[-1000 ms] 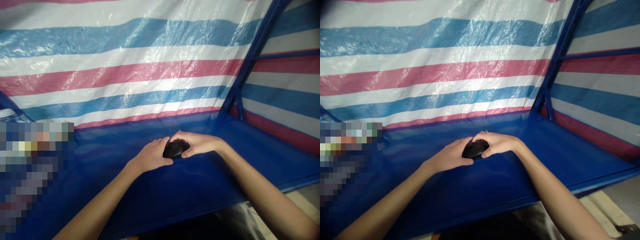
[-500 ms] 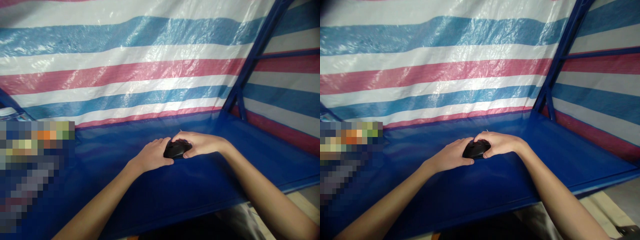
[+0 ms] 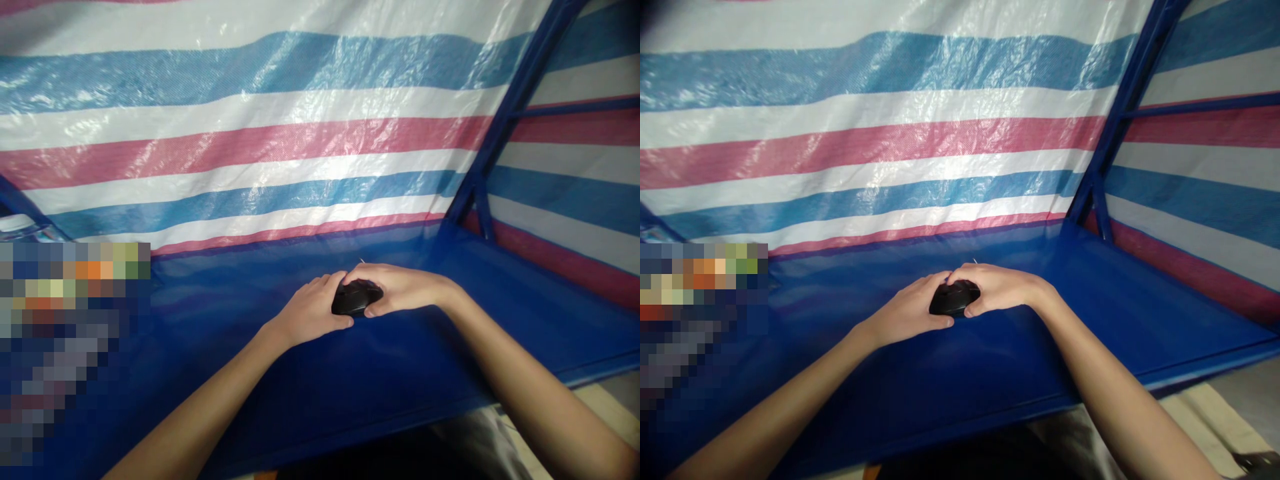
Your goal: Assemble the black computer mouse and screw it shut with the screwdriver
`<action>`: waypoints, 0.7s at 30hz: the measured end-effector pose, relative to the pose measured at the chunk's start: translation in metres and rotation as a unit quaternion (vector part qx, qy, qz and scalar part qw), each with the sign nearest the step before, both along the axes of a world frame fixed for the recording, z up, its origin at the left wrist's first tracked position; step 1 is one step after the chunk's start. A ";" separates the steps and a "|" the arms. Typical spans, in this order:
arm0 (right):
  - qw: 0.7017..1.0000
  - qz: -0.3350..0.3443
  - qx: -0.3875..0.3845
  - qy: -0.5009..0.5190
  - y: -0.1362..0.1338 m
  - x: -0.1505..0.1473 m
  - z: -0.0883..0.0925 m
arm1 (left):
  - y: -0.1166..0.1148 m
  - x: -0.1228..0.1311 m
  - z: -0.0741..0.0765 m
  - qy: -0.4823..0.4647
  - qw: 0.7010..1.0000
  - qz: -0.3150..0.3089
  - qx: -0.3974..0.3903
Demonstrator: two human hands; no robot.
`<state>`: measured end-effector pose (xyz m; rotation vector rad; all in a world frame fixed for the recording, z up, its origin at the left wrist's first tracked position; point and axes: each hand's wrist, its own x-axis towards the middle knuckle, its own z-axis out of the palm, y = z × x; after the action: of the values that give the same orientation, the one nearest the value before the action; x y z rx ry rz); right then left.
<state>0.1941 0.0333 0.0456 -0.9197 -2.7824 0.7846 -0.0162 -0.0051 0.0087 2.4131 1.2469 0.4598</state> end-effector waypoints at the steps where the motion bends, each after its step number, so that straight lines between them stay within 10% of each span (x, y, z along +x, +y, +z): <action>1: 1.000 0.000 -0.001 0.001 0.000 0.000 0.000 | 0.000 0.000 -0.001 -0.007 1.000 -0.003 0.001; 21: 1.000 0.016 -0.007 0.009 0.001 -0.002 -0.002 | 0.001 0.001 -0.001 -0.034 0.999 -0.012 0.003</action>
<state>0.1921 0.0340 0.0439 -0.8699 -2.7864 0.8148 -0.0156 -0.0039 0.0074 2.3947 1.1870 0.5359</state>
